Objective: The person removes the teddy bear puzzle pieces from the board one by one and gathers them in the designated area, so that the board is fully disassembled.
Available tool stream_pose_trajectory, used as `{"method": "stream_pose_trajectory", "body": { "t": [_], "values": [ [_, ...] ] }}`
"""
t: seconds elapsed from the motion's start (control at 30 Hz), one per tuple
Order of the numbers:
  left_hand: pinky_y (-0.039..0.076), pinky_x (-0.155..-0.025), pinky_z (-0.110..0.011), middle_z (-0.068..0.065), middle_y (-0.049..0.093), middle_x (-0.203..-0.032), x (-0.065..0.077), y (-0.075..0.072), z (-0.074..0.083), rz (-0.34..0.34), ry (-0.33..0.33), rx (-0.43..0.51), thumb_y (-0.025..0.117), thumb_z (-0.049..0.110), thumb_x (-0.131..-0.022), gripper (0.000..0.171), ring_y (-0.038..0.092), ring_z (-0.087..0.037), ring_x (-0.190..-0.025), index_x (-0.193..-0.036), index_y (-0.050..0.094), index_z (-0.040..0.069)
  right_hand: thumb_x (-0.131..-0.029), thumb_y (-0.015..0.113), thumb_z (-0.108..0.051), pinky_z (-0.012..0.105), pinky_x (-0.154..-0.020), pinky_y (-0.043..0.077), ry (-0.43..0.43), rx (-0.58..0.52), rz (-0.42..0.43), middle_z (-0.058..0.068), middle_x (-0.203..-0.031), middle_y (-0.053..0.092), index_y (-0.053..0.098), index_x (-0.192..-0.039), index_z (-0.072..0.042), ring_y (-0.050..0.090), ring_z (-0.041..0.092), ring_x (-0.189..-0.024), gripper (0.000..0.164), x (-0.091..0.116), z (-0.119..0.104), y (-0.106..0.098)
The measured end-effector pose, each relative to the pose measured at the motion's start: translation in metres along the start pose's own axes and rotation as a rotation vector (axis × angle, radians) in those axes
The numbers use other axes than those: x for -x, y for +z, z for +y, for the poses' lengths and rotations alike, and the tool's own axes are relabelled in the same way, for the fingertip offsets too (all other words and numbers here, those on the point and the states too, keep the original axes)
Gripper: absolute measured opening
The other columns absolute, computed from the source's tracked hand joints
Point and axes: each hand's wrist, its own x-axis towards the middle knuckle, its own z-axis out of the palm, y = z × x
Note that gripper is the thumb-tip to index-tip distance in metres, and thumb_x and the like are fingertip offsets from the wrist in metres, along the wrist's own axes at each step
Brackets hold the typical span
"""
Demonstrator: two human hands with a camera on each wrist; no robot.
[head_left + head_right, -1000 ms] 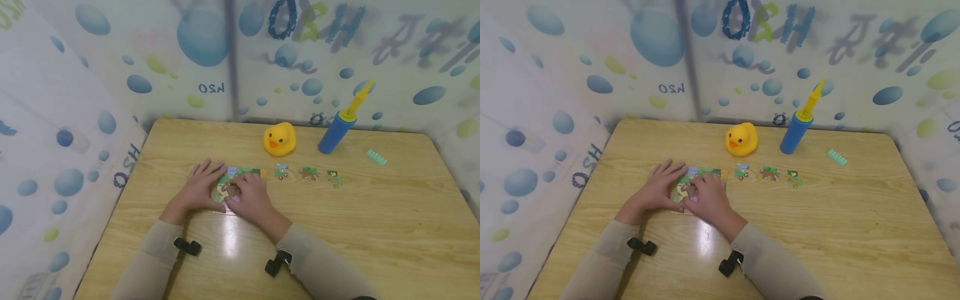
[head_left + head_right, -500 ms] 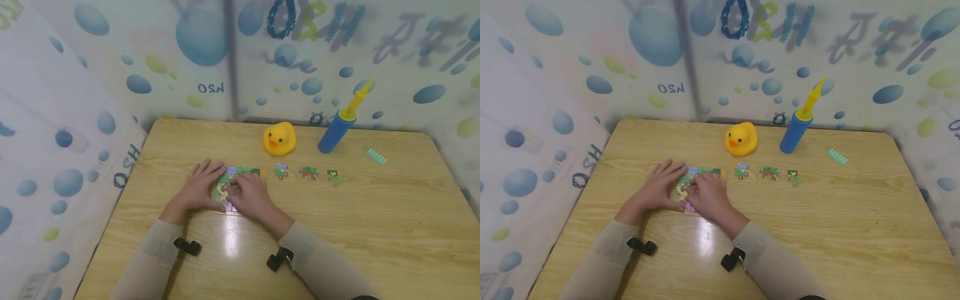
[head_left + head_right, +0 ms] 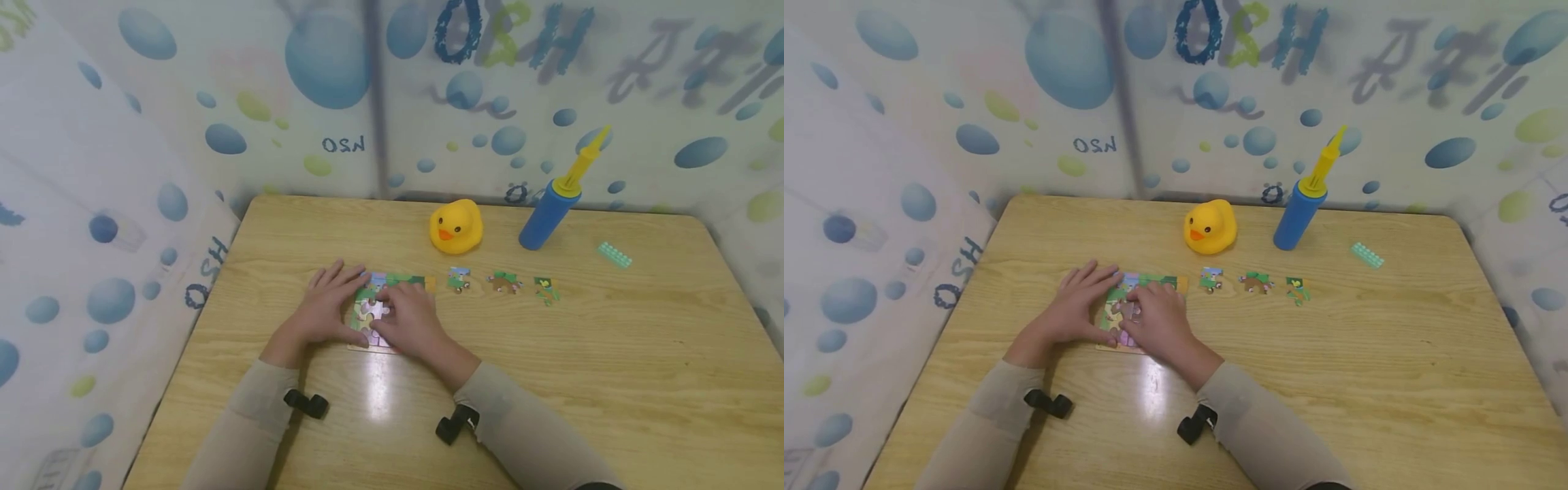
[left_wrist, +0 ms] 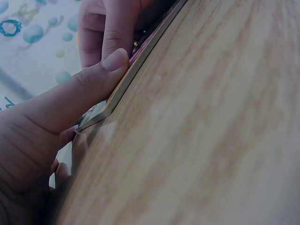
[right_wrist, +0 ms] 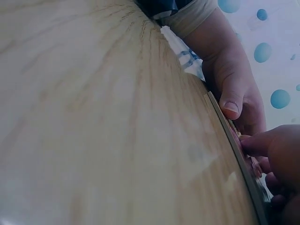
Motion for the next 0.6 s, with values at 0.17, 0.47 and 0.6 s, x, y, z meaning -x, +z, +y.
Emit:
{"method": "stream_pose_trajectory", "body": {
  "t": [0.17, 0.47, 0.6],
  "values": [
    [-0.005, -0.128, -0.062, -0.001, 0.026, -0.176, 0.0003, -0.0001, 0.0006, 0.001, 0.001, -0.004, 0.093, 0.073, -0.061, 0.133, 0.003, -0.039, -0.163, -0.168, 0.036, 0.018, -0.083, 0.090, -0.036, 0.041, -0.087, 0.043, -0.015, -0.038, 0.050, -0.004, -0.099, 0.066, 0.077, -0.118, -0.014, 0.054, 0.021, -0.097, 0.044, 0.0014, 0.0012, 0.0012],
    [-0.005, -0.128, -0.063, -0.003, 0.026, -0.176, 0.0009, -0.0001, 0.0014, 0.006, 0.000, 0.006, 0.093, 0.073, -0.061, 0.134, 0.003, -0.040, -0.163, -0.168, 0.037, 0.017, -0.081, 0.093, -0.033, 0.040, -0.085, 0.043, -0.047, -0.079, 0.085, -0.004, -0.097, 0.067, 0.079, -0.116, -0.014, 0.054, 0.019, -0.093, 0.042, 0.0010, 0.0035, 0.0035],
    [-0.006, -0.128, -0.061, -0.001, 0.025, -0.176, 0.0010, 0.0010, -0.0004, 0.002, -0.007, 0.006, 0.092, 0.074, -0.062, 0.133, 0.002, -0.038, -0.163, -0.169, 0.036, 0.018, -0.080, 0.095, -0.032, 0.040, -0.086, 0.044, -0.046, -0.095, 0.091, -0.003, -0.099, 0.069, 0.079, -0.116, -0.014, 0.054, 0.019, -0.094, 0.043, 0.0006, 0.0047, 0.0044]
  ]
}}
